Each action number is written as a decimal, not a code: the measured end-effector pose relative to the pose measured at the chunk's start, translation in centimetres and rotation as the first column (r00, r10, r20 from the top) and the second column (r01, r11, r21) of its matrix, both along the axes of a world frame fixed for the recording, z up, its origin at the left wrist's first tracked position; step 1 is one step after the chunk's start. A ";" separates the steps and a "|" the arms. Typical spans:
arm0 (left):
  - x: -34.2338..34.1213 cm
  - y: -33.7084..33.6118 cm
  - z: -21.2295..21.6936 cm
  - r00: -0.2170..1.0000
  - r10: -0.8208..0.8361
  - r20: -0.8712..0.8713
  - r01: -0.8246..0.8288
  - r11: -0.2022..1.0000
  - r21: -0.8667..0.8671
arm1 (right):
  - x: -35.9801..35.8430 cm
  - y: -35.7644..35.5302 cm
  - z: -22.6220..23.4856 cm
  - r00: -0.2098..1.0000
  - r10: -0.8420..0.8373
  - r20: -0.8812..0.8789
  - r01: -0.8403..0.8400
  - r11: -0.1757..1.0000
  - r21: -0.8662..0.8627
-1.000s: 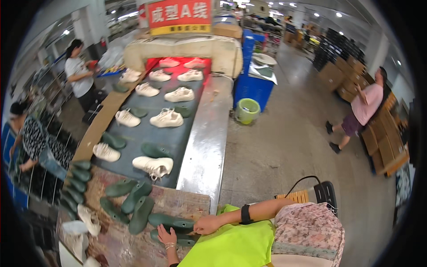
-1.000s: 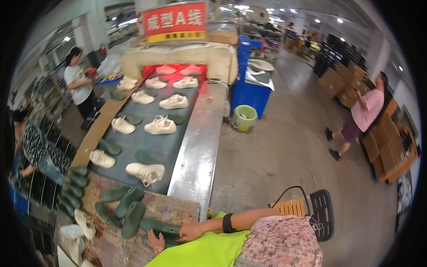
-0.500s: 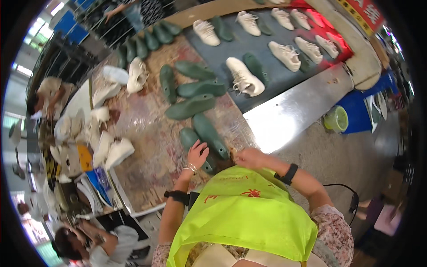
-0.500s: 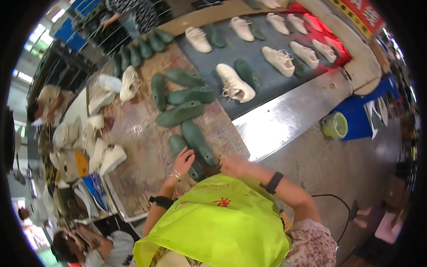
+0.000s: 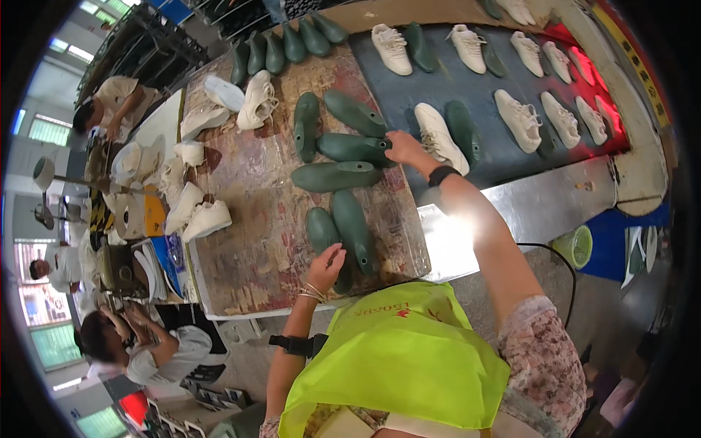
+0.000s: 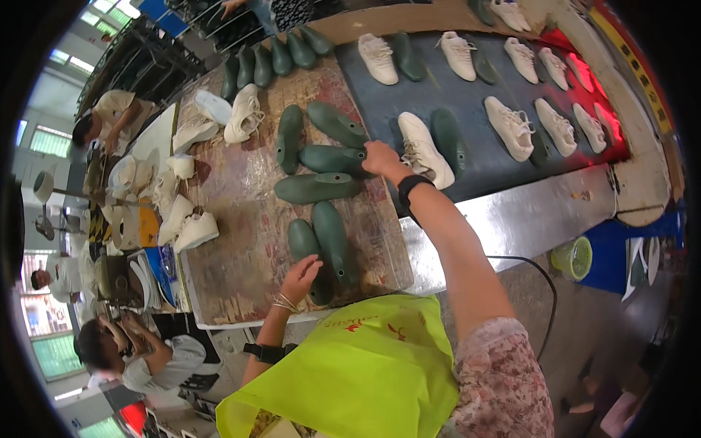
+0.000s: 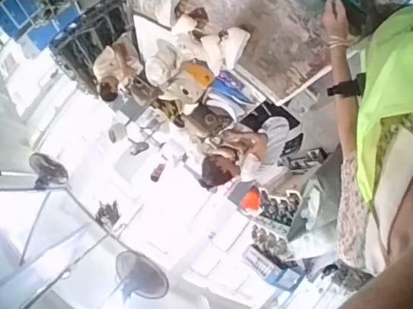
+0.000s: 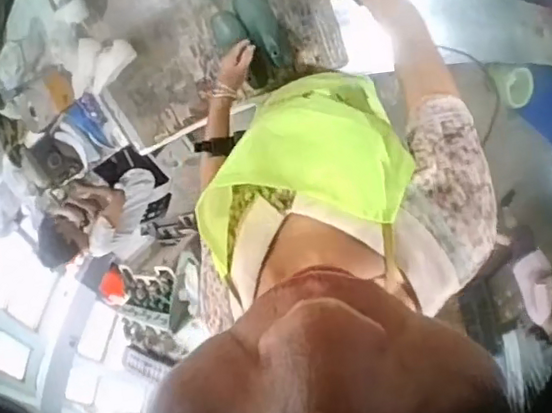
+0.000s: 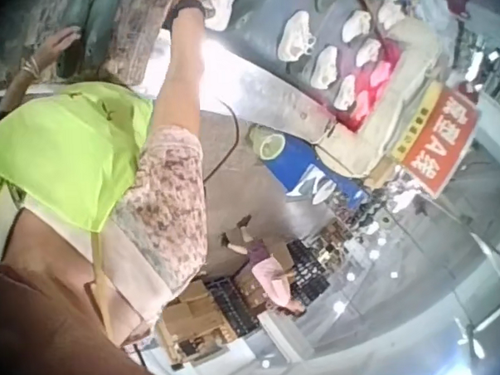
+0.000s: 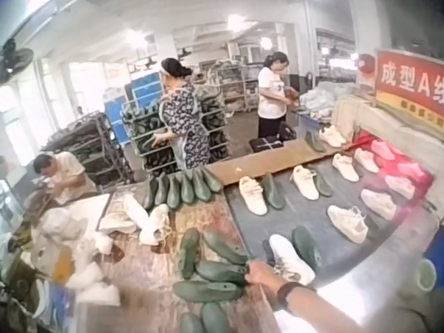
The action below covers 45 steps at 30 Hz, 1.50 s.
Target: Sorting shoes and shoe lasts and placing them onto a conveyor belt in a manufacturing facility.
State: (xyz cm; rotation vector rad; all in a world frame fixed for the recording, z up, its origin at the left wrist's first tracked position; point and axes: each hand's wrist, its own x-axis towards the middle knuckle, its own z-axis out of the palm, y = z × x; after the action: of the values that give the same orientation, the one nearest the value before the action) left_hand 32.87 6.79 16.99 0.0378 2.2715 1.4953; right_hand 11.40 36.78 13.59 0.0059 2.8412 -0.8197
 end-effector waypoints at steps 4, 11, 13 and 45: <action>-2.0 3.4 1.4 0.992 0.109 0.066 -0.114 0.991 0.076 | -2.2 1.3 -4.5 0.996 0.077 0.055 -0.071 0.992 -0.100; -9.2 2.1 -1.6 0.915 0.404 -0.007 -0.404 0.913 -0.053 | 0.9 -3.6 1.3 0.958 0.271 0.092 -0.281 0.953 0.112; -13.0 2.0 -2.2 0.924 0.379 -0.061 -0.382 0.923 -0.045 | 0.2 -2.0 0.3 0.919 0.394 0.036 -0.386 0.913 -0.130; -18.0 -0.4 -4.9 0.906 0.392 -0.159 -0.415 0.897 -0.152 | -6.5 -1.8 -0.7 0.817 0.394 0.420 -0.226 0.890 -0.395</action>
State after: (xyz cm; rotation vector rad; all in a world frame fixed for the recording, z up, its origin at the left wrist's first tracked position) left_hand 14.88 6.42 12.13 -0.4348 2.6273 1.5011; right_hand 4.91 35.00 12.93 -0.2604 2.1234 -1.0295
